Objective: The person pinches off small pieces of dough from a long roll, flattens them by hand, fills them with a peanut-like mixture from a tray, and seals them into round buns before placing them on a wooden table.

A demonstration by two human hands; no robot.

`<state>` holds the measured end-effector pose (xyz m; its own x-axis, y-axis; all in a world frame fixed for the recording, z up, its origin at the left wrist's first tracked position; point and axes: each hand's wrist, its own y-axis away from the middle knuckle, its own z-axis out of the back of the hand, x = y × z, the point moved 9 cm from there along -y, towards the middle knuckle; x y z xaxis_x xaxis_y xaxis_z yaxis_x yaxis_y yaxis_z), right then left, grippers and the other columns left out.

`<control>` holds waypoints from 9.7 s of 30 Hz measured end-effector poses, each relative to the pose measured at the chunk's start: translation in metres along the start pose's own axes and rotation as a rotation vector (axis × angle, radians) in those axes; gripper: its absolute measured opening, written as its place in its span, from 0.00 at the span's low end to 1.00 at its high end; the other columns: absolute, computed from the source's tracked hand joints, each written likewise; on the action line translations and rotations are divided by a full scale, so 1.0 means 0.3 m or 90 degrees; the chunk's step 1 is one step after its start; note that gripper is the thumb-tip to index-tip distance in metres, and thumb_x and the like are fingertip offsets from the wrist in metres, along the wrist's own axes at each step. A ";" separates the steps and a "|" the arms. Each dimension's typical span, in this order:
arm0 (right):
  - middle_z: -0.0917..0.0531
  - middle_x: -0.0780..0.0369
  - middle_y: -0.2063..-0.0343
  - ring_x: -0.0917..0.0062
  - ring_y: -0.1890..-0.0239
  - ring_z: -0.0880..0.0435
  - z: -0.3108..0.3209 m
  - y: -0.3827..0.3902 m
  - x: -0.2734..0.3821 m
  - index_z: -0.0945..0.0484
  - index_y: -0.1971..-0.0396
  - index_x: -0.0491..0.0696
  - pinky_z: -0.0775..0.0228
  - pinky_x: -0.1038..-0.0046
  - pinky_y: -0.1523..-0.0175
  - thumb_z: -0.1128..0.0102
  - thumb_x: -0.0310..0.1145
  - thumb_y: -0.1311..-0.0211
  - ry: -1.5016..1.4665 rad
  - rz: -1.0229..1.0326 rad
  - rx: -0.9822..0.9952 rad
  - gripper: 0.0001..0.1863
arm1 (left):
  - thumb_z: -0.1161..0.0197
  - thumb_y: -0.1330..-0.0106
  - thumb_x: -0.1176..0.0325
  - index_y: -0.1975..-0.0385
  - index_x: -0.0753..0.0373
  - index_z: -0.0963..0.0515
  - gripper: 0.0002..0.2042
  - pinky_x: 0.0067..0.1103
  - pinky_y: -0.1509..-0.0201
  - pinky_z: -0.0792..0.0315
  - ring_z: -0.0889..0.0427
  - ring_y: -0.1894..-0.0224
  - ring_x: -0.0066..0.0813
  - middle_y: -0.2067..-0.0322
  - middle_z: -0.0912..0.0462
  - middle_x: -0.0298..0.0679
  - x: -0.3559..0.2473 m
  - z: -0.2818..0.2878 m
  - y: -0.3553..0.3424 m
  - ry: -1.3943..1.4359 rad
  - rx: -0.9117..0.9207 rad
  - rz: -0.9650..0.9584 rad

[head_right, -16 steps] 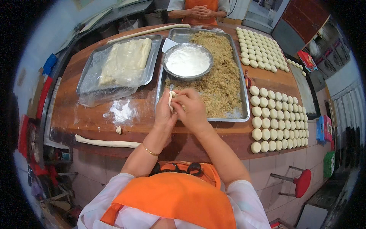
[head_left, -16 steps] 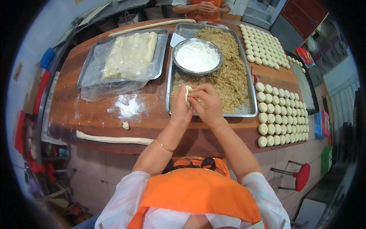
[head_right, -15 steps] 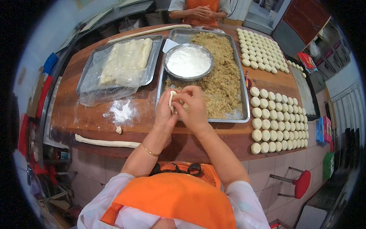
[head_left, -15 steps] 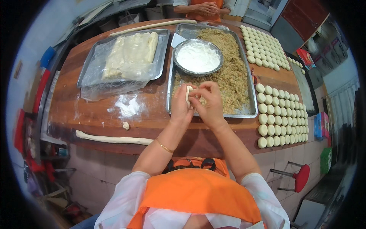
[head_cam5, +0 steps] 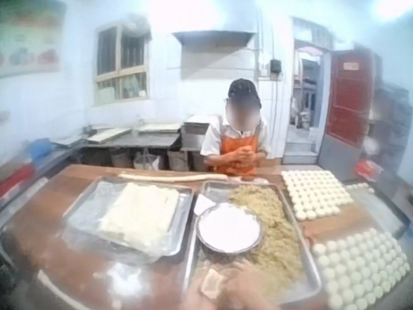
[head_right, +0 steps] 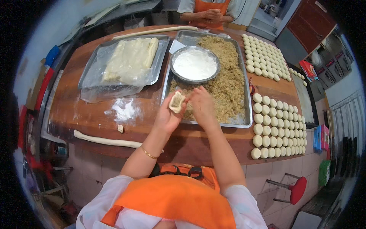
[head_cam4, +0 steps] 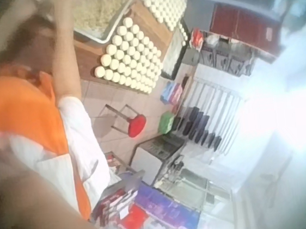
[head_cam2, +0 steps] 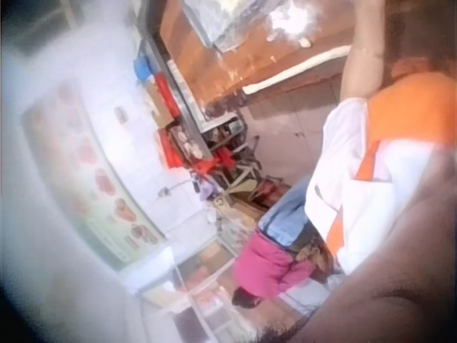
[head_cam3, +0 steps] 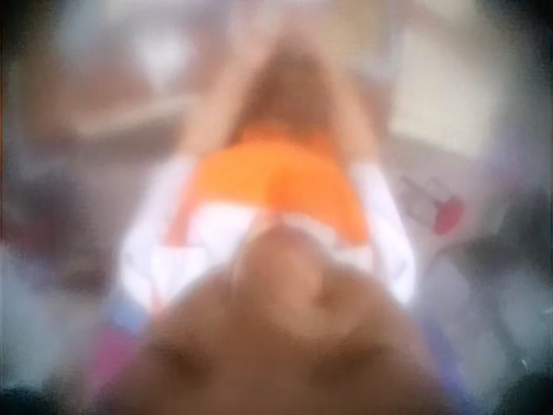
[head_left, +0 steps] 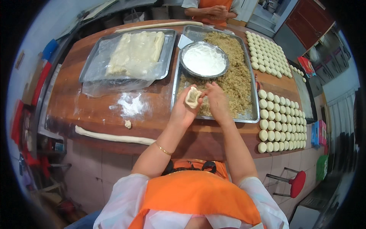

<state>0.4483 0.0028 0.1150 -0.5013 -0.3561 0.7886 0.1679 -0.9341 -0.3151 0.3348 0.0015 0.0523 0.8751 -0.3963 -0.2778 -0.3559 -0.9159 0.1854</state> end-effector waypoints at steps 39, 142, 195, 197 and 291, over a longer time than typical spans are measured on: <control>0.28 0.53 0.41 0.63 0.36 0.30 -0.189 0.058 0.180 0.33 0.39 0.44 0.40 0.65 0.32 0.44 0.26 0.45 -0.438 -0.051 0.097 0.30 | 0.43 0.26 0.57 0.50 0.58 0.27 0.13 0.19 0.60 0.24 0.21 0.62 0.19 0.62 0.22 0.32 -0.051 0.015 0.080 -0.201 0.045 -0.080; 0.18 0.59 0.69 0.74 0.70 0.18 -0.253 0.139 0.172 0.21 0.66 0.44 0.25 0.74 0.63 0.31 0.26 0.45 -0.155 -0.174 0.135 0.08 | 0.35 0.35 0.73 0.64 0.60 0.26 0.06 0.16 0.62 0.26 0.18 0.64 0.21 0.67 0.18 0.35 -0.351 0.226 0.324 -0.484 -0.042 -0.122; 0.18 0.57 0.58 0.65 0.58 0.16 -0.185 0.259 0.158 0.20 0.55 0.42 0.24 0.71 0.53 0.42 0.22 0.37 -0.157 -0.028 0.170 0.11 | 0.47 0.28 0.57 0.34 0.66 0.37 0.27 0.49 0.25 0.66 0.56 0.23 0.45 0.27 0.46 0.47 -0.512 0.298 0.195 -1.678 -0.287 -0.274; 0.18 0.57 0.56 0.66 0.57 0.16 -0.174 0.247 0.185 0.19 0.56 0.43 0.24 0.72 0.53 0.43 0.21 0.37 -0.144 0.020 0.156 0.10 | 0.45 0.30 0.57 0.35 0.66 0.36 0.27 0.49 0.26 0.63 0.53 0.25 0.47 0.28 0.44 0.48 -0.532 0.290 0.205 -1.646 -0.321 -0.307; 0.18 0.59 0.71 0.66 0.68 0.19 -0.053 0.273 0.232 0.18 0.66 0.46 0.26 0.70 0.61 0.36 0.22 0.43 -0.007 0.099 0.117 0.06 | 0.38 0.38 0.75 0.56 0.66 0.19 0.11 0.28 0.48 0.28 0.20 0.52 0.39 0.59 0.18 0.43 -0.438 0.135 0.649 -1.284 -0.131 -0.379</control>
<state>0.4138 -0.0982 0.1357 -0.4481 -0.4956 0.7440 0.3946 -0.8565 -0.3329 0.1373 -0.1272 0.0868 -0.6848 0.2362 -0.6894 -0.0799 -0.9647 -0.2511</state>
